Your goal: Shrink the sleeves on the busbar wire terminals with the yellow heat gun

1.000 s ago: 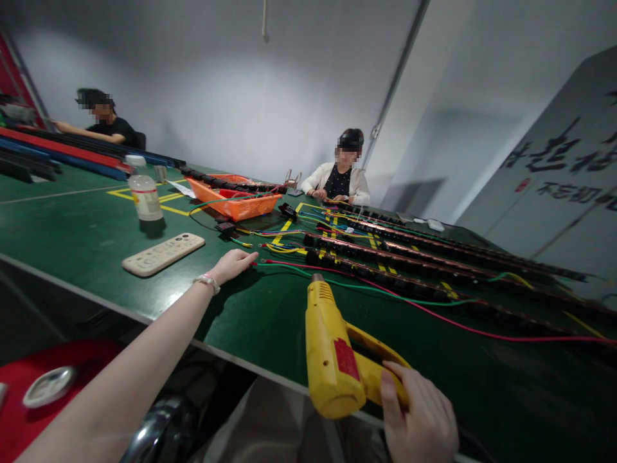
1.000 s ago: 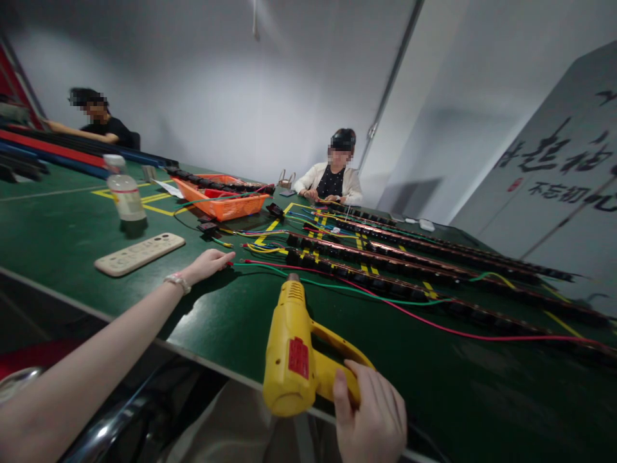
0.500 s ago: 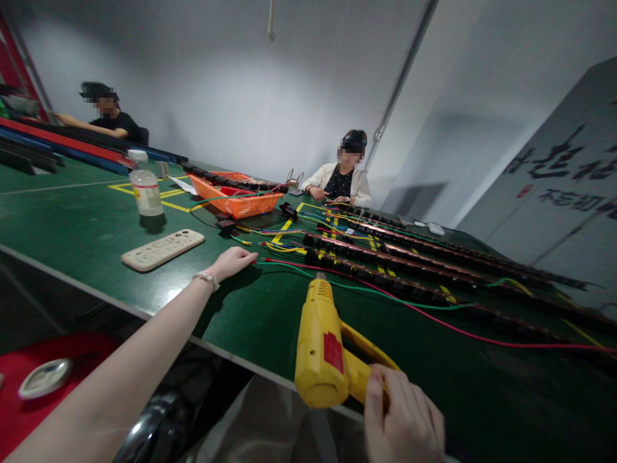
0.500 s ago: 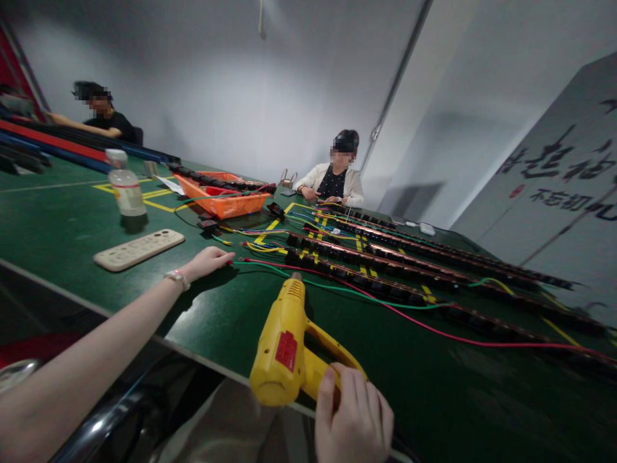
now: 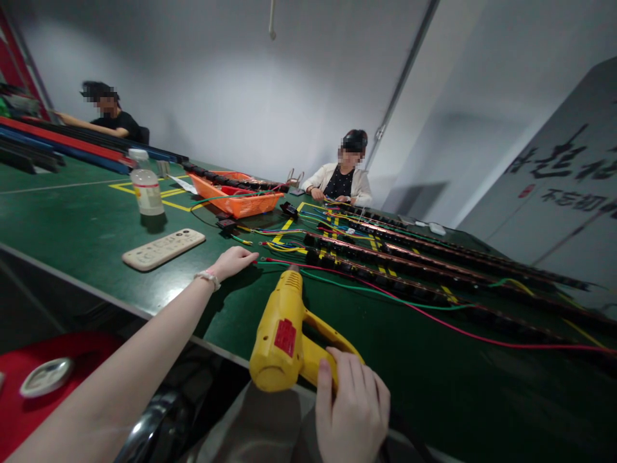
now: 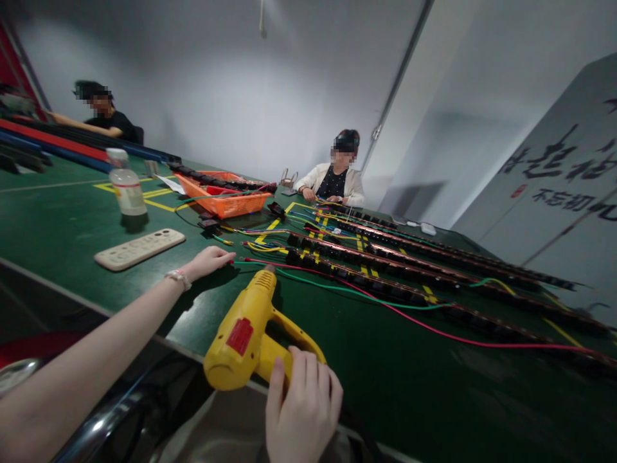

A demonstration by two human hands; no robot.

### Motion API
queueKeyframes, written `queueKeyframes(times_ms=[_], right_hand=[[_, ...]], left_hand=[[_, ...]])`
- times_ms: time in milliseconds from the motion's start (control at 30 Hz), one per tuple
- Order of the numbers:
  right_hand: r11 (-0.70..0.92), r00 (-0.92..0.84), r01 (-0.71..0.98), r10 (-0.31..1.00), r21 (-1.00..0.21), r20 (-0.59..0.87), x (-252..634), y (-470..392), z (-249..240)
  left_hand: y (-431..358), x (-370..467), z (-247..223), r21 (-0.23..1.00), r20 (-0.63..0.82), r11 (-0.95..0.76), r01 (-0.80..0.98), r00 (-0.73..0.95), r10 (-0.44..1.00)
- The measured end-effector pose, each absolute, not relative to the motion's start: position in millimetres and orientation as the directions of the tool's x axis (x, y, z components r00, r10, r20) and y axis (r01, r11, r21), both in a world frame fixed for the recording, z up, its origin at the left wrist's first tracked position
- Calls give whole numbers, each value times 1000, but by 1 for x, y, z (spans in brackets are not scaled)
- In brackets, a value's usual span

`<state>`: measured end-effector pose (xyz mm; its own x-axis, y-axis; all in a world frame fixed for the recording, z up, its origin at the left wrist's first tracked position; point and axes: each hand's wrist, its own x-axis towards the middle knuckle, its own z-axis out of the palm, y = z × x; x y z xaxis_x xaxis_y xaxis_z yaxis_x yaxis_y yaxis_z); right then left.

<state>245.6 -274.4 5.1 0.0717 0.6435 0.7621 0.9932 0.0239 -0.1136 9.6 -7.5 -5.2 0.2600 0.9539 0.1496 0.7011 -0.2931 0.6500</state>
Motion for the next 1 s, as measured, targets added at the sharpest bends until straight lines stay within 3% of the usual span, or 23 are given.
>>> queueKeyframes(times_ms=[433, 1000], right_hand=[[202, 17, 957, 683, -211, 730, 200, -259, 2], [278, -63, 951, 606, -137, 793, 233, -259, -3]], left_hand=[[-6, 11, -7, 602, 154, -287, 745, 245, 957], [-6, 8, -9, 617, 168, -330, 715, 290, 942]])
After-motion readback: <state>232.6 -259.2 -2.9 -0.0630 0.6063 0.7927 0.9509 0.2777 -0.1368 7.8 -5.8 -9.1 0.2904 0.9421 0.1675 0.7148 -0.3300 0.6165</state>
